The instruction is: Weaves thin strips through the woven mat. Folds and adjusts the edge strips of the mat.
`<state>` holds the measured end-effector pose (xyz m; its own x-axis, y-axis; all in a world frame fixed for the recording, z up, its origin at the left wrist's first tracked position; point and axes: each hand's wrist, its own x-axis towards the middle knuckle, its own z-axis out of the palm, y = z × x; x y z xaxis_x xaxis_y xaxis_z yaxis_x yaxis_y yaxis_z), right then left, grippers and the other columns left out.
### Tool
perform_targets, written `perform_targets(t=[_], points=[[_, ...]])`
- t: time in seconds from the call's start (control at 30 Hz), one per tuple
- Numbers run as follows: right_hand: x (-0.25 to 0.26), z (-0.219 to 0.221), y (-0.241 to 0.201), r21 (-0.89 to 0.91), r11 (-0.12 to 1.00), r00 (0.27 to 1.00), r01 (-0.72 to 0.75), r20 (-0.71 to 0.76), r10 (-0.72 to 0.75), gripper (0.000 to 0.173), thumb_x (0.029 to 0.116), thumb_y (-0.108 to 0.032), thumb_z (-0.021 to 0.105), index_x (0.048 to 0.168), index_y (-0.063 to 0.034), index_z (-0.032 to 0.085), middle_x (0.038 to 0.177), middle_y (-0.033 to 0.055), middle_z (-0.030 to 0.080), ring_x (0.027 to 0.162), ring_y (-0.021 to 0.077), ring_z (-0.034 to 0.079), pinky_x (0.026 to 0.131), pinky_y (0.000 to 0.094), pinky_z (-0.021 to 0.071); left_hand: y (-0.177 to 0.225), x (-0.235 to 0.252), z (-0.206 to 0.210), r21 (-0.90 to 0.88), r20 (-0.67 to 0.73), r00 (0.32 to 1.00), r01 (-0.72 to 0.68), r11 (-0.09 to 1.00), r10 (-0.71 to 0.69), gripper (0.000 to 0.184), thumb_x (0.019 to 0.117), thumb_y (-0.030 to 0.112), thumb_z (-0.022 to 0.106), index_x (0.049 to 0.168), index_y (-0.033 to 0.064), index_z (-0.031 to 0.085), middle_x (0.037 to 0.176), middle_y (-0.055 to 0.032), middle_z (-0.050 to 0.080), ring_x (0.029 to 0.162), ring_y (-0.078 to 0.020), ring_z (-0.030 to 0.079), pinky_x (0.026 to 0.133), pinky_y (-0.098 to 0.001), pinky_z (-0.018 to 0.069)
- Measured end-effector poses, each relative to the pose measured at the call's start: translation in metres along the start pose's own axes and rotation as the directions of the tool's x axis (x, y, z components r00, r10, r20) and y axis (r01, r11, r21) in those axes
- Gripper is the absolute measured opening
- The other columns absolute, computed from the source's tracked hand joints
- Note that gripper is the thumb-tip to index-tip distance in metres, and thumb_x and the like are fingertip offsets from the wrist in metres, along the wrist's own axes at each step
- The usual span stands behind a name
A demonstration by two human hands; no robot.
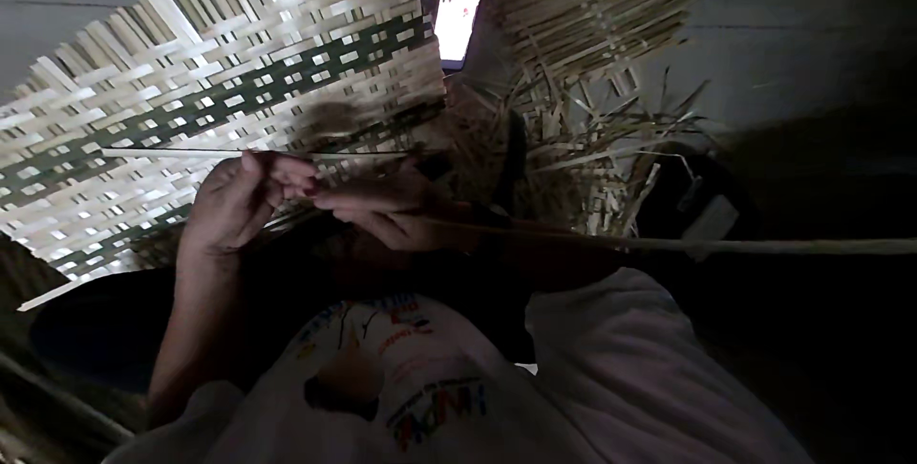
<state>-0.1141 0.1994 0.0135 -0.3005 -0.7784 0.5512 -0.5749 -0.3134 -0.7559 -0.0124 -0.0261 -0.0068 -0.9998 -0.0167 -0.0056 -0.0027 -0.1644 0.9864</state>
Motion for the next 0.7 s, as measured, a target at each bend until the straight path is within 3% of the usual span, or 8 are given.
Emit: perform_targets(t=[0.07, 0.13, 0.23, 0.37, 0.47, 0.57, 0.63, 0.7], points=[[0.006, 0.003, 0.005, 0.05, 0.998, 0.999, -0.048, 0.001, 0.048, 0.022, 0.1008, -0.003, 0.058, 0.115, 0.0088, 0.071, 0.098, 0.0156, 0.076, 0.085, 0.0153, 0.074, 0.08, 0.0307, 0.0607, -0.009, -0.015, -0.002, -0.022, -0.07, 0.993, -0.094, 0.995, 0.093, 0.026, 0.0985, 0.05, 0.063, 0.105, 0.0304, 0.078, 0.098, 0.0149, 0.077, 0.086, 0.0003, 0.072, 0.078, -0.0198, 0.0603], [0.009, 0.008, 0.006, 0.067, 0.995, 0.997, -0.078, 0.003, 0.078, 0.022, 0.1017, -0.003, 0.057, 0.115, 0.0086, 0.07, 0.099, 0.0142, 0.076, 0.086, 0.0126, 0.073, 0.081, 0.0279, 0.0595, -0.016, -0.024, -0.001, -0.034, -0.128, 0.984, -0.131, 0.991, 0.125, 0.009, 0.095, 0.035, 0.072, 0.101, 0.0301, 0.078, 0.094, 0.0141, 0.077, 0.082, -0.0004, 0.072, 0.077, -0.0207, 0.0611], [0.009, 0.022, 0.004, 0.091, 0.985, 0.989, -0.147, 0.018, 0.146, 0.024, 0.1034, -0.005, 0.056, 0.119, 0.0077, 0.069, 0.102, 0.012, 0.076, 0.089, 0.0077, 0.072, 0.085, 0.0229, 0.0596, -0.017, -0.034, -0.002, -0.074, -0.198, 0.978, -0.077, 0.994, 0.061, 0.008, 0.0936, 0.024, 0.074, 0.1, 0.0271, 0.079, 0.092, 0.0127, 0.077, 0.079, -0.0015, 0.073, 0.076, -0.0218, 0.0624], [0.006, 0.036, 0.011, 0.045, 0.98, 0.979, -0.195, 0.076, 0.191, 0.025, 0.1033, -0.006, 0.058, 0.122, 0.0053, 0.068, 0.106, 0.0105, 0.075, 0.089, 0.0082, 0.072, 0.085, 0.0249, 0.0614, -0.024, -0.042, -0.004, -0.187, -0.299, 0.949, 0.047, 0.981, -0.103, 0.019, 0.0957, 0.004, 0.061, 0.092, 0.0179, 0.074, 0.083, 0.0071, 0.077, 0.073, -0.0059, 0.073, 0.073, -0.0265, 0.0633], [0.014, 0.037, 0.01, 0.069, 0.94, 0.94, -0.335, 0.089, 0.329, 0.033, 0.1042, -0.011, 0.058, 0.132, 0.0059, 0.062, 0.116, 0.0102, 0.073, 0.099, 0.0088, 0.072, 0.089, 0.0269, 0.0604, -0.024, -0.048, -0.021, -0.122, -0.417, 0.905, 0.039, 0.992, -0.087, 0.017, 0.0972, 0.003, 0.059, 0.093, 0.0139, 0.071, 0.081, 0.0085, 0.075, 0.073, -0.0036, 0.071, 0.073, -0.0244, 0.0618], [0.032, 0.027, 0.011, 0.232, 0.89, 0.918, -0.392, 0.028, 0.396, 0.039, 0.1065, -0.012, 0.05, 0.143, 0.0012, 0.05, 0.139, 0.0093, 0.064, 0.116, 0.0184, 0.069, 0.097, 0.0354, 0.0601, -0.01, -0.054, -0.067, 0.21, -0.634, 0.772, 0.125, 0.97, 0.038, 0.009, 0.0991, 0.008, 0.063, 0.103, 0.0028, 0.069, 0.086, 0.0057, 0.071, 0.075, -0.0018, 0.067, 0.075, -0.0237, 0.0597], [0.047, 0.019, 0.015, 0.292, 0.861, 0.901, -0.416, 0.003, 0.434, 0.041, 0.1103, -0.018, 0.045, 0.149, -0.0058, 0.045, 0.144, 0.007, 0.061, 0.118, 0.0228, 0.069, 0.097, 0.0382, 0.0609, 0.002, -0.053, -0.107, 0.404, -0.698, 0.704, 0.237, 0.883, 0.131, 0.025, 0.1003, 0.021, 0.065, 0.108, -0.0027, 0.068, 0.091, -0.003, 0.069, 0.077, -0.0049, 0.065, 0.077, -0.0271, 0.0581], [0.064, 0.019, 0.024, 0.31, 0.837, 0.876, -0.451, -0.026, 0.482, 0.041, 0.112, -0.02, 0.041, 0.151, -0.0087, 0.044, 0.141, 0.0056, 0.063, 0.117, 0.0224, 0.07, 0.098, 0.0372, 0.061, 0.02, -0.043, -0.142, 0.456, -0.729, 0.668, 0.311, 0.834, 0.149, 0.033, 0.1011, 0.026, 0.064, 0.112, -0.0054, 0.067, 0.097, -0.0111, 0.069, 0.081, -0.0115, 0.066, 0.08, -0.0331, 0.058]])
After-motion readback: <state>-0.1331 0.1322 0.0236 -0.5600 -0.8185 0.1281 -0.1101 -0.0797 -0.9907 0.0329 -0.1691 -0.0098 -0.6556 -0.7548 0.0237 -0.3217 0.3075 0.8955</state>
